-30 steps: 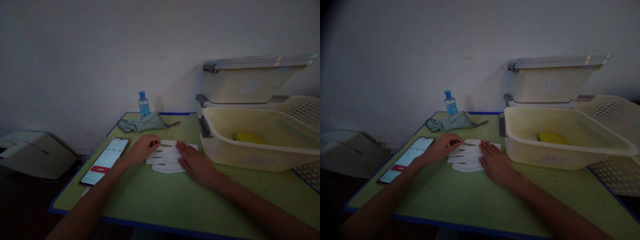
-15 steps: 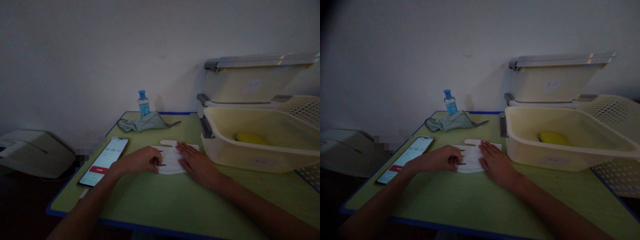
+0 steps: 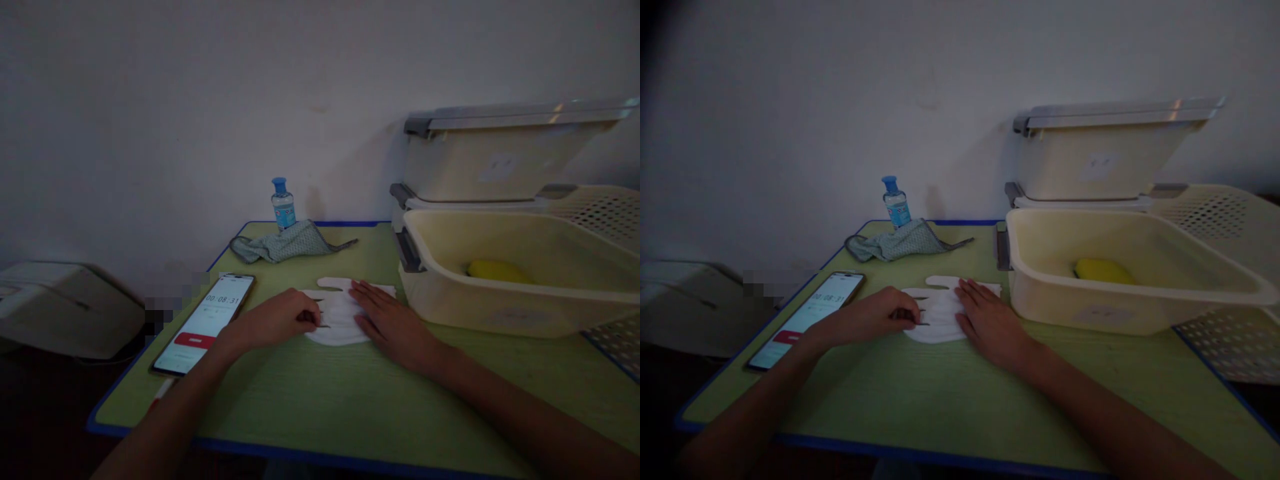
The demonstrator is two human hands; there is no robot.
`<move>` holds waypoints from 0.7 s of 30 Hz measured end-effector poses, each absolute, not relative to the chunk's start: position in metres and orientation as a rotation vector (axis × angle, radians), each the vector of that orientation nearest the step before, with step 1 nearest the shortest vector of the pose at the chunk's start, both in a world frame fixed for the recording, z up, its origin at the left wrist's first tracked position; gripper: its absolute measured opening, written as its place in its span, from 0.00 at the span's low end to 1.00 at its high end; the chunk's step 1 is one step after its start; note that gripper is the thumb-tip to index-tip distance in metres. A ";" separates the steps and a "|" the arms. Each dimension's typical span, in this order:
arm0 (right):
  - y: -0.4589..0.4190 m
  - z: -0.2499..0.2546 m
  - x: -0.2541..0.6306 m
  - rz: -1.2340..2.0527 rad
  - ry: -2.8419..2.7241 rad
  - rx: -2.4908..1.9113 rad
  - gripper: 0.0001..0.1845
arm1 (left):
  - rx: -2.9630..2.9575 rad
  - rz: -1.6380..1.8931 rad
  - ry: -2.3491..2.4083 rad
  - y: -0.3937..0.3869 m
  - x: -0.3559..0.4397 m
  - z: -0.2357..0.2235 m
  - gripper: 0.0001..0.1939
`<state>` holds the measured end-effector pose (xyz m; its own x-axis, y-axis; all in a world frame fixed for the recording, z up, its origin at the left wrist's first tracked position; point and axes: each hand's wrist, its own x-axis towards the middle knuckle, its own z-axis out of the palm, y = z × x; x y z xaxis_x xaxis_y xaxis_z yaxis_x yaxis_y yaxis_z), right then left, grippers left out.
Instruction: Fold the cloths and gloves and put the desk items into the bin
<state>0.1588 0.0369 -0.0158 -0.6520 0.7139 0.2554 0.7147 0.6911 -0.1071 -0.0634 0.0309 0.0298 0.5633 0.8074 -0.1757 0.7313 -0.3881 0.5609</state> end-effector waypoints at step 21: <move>0.036 -0.012 0.159 -0.004 -2.643 -1.147 0.23 | 2.229 -0.068 1.372 0.021 -0.064 0.033 0.05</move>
<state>0.1585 0.0357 -0.0119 -0.6548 0.7178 0.2369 0.7185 0.6883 -0.0996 -0.0639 0.0210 0.0326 0.4861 0.8195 -0.3034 0.8455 -0.3534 0.4002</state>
